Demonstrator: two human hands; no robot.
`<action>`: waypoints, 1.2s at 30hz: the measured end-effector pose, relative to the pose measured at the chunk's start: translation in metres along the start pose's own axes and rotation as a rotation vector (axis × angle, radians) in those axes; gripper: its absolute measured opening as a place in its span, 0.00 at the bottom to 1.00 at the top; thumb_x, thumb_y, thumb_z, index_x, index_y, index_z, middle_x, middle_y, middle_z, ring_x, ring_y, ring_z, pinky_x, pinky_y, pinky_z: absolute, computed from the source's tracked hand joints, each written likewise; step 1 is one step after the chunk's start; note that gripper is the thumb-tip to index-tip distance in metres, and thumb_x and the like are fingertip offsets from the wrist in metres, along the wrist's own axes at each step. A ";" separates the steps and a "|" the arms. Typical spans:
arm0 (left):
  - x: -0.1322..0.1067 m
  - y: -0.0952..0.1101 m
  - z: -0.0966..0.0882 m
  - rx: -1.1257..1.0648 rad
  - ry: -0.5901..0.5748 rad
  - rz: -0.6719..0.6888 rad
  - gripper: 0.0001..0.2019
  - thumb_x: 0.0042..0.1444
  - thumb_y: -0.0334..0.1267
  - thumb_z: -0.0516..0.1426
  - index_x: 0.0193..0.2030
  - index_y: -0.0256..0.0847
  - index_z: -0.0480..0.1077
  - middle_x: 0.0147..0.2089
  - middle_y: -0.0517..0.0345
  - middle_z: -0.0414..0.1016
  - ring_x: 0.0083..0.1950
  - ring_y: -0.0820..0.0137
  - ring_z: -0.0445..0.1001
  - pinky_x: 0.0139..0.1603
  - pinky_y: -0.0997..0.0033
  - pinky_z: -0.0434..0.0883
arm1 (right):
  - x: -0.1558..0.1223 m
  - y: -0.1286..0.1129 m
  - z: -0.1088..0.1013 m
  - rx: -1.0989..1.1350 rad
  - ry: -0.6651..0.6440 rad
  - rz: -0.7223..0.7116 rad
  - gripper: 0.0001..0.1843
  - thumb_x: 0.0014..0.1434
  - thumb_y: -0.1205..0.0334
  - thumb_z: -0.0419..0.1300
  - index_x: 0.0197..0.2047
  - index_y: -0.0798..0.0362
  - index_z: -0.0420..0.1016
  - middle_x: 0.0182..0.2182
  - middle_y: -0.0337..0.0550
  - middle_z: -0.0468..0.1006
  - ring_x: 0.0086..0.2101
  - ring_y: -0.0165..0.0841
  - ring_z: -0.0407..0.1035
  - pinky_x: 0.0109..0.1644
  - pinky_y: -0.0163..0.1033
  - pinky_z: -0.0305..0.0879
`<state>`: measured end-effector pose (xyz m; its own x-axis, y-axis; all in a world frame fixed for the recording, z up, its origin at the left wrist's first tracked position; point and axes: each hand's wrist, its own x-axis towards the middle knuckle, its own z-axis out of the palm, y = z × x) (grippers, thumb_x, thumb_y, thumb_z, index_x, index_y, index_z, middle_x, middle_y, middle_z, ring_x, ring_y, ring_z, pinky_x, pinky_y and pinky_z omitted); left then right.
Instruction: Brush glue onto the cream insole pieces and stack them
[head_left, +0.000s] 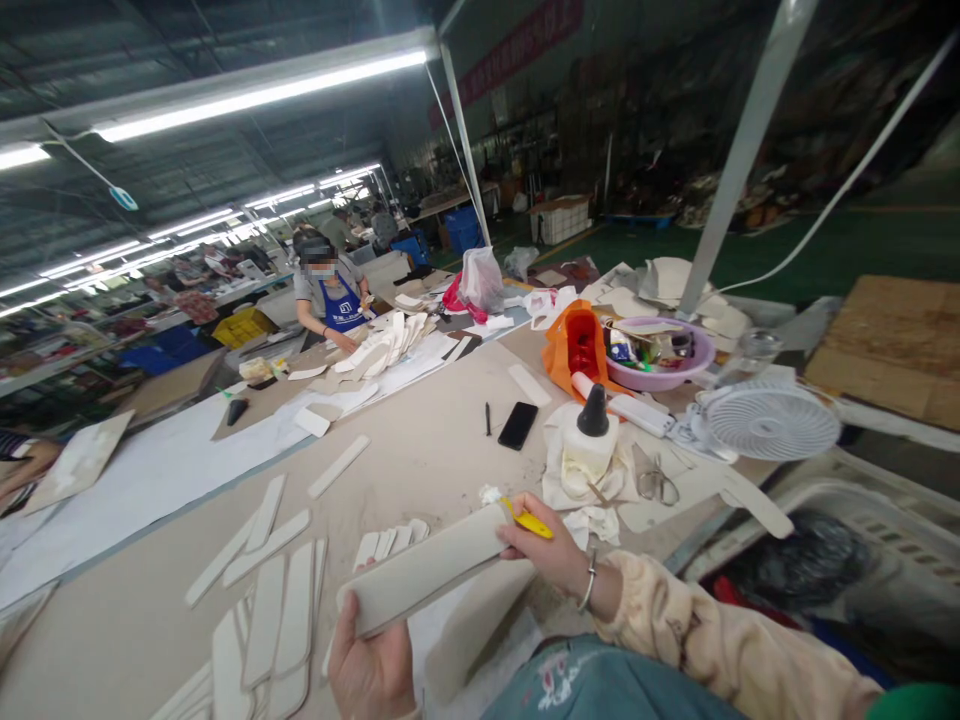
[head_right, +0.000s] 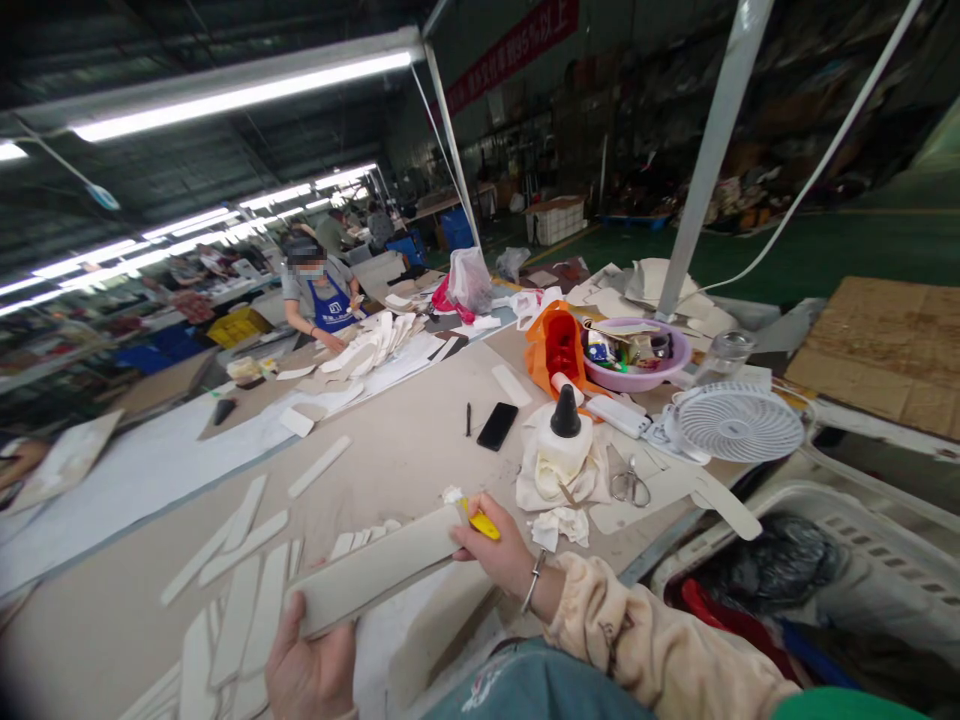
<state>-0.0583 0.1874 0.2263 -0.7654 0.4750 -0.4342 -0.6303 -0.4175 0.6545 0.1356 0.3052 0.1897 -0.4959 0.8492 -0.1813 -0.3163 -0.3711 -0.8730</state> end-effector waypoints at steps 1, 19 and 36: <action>0.000 0.000 0.001 -0.019 0.011 -0.006 0.09 0.57 0.34 0.51 0.39 0.37 0.71 0.38 0.55 0.77 0.51 0.66 0.72 0.65 0.54 0.58 | 0.000 -0.001 0.000 -0.008 0.000 0.002 0.21 0.46 0.54 0.67 0.31 0.50 0.56 0.25 0.28 0.60 0.26 0.23 0.60 0.30 0.36 0.74; -0.031 -0.048 0.021 0.009 -0.294 -0.130 0.21 0.58 0.25 0.51 0.55 0.48 0.66 0.55 0.52 0.73 0.59 0.62 0.68 0.57 0.54 0.68 | -0.005 -0.009 0.007 0.067 -0.045 0.058 0.19 0.47 0.59 0.65 0.32 0.50 0.55 0.28 0.30 0.66 0.30 0.25 0.65 0.33 0.34 0.72; -0.036 -0.051 0.011 0.035 -0.305 -0.077 0.23 0.56 0.23 0.53 0.57 0.49 0.65 0.58 0.53 0.69 0.60 0.62 0.67 0.58 0.53 0.68 | -0.012 -0.002 0.008 -0.004 0.055 0.043 0.15 0.42 0.64 0.61 0.31 0.50 0.57 0.24 0.28 0.64 0.27 0.26 0.64 0.32 0.37 0.72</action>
<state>0.0028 0.2007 0.2153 -0.6385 0.7165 -0.2811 -0.6759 -0.3473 0.6500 0.1359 0.2930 0.1970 -0.4638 0.8519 -0.2431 -0.2926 -0.4063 -0.8656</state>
